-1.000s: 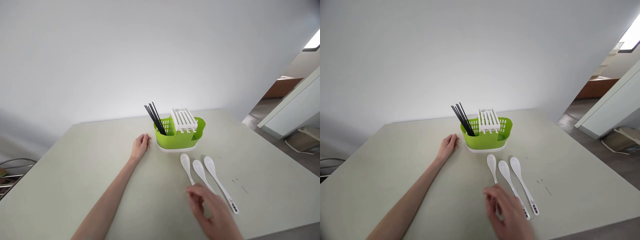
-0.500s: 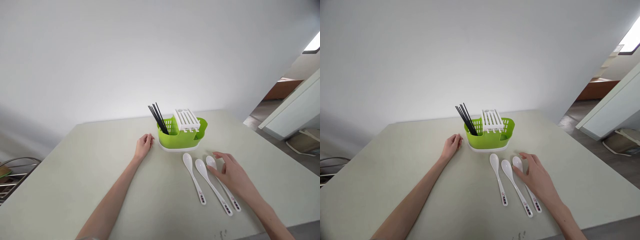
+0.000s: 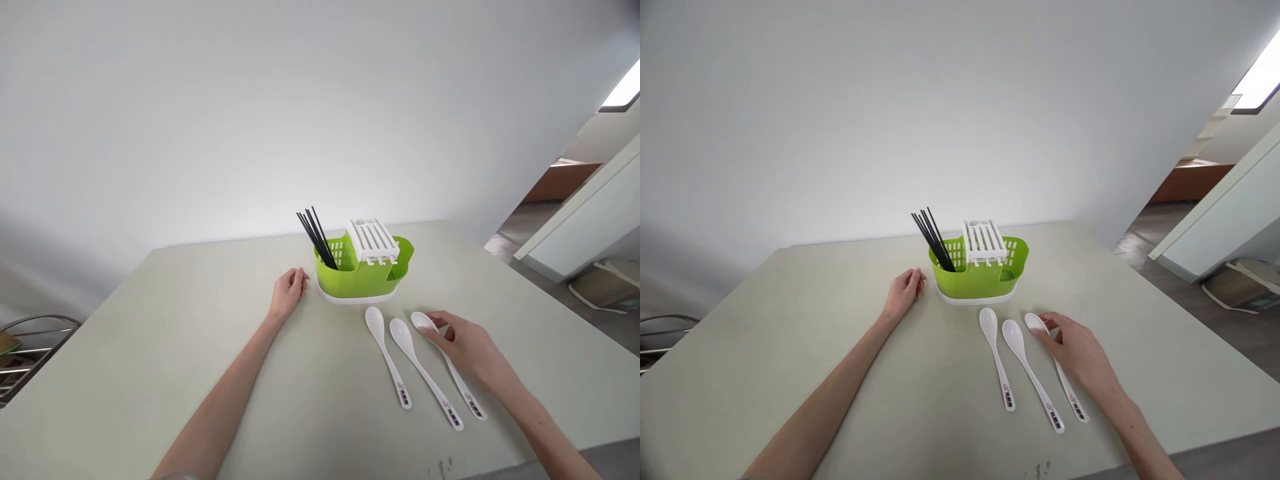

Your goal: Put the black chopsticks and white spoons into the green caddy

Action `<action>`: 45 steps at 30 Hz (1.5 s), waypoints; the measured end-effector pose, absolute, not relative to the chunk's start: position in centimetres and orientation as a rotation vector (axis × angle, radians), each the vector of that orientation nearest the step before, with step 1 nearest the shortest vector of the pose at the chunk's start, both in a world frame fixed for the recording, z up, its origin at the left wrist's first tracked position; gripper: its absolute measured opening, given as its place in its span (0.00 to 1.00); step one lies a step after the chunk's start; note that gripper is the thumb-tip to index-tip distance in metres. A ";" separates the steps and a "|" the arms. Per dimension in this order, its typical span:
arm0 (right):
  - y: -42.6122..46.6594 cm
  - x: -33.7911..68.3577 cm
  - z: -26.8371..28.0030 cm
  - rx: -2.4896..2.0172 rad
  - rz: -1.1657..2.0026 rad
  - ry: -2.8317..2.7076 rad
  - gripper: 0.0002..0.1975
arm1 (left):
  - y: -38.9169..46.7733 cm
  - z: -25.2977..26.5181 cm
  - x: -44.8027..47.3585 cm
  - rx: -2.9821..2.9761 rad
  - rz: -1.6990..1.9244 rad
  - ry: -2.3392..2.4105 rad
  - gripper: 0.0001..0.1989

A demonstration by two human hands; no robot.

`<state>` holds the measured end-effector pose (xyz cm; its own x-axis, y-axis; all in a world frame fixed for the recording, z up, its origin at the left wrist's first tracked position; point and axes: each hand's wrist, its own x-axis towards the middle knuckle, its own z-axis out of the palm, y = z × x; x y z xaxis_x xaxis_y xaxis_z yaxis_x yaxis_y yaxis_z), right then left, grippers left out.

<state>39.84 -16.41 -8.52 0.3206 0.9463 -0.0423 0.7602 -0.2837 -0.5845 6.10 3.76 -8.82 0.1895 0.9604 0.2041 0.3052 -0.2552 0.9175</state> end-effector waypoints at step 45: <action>-3.9 23.6 2.8 -1.401 -0.262 -1.920 0.12 | 3.5 -8.7 6.2 1.725 1.080 1.225 0.24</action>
<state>23.64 -3.86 2.75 -0.1370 0.7397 0.6589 0.8891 0.3851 -0.2475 6.19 3.47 -8.71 0.1872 0.9596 0.2101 0.3288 -0.2628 0.9071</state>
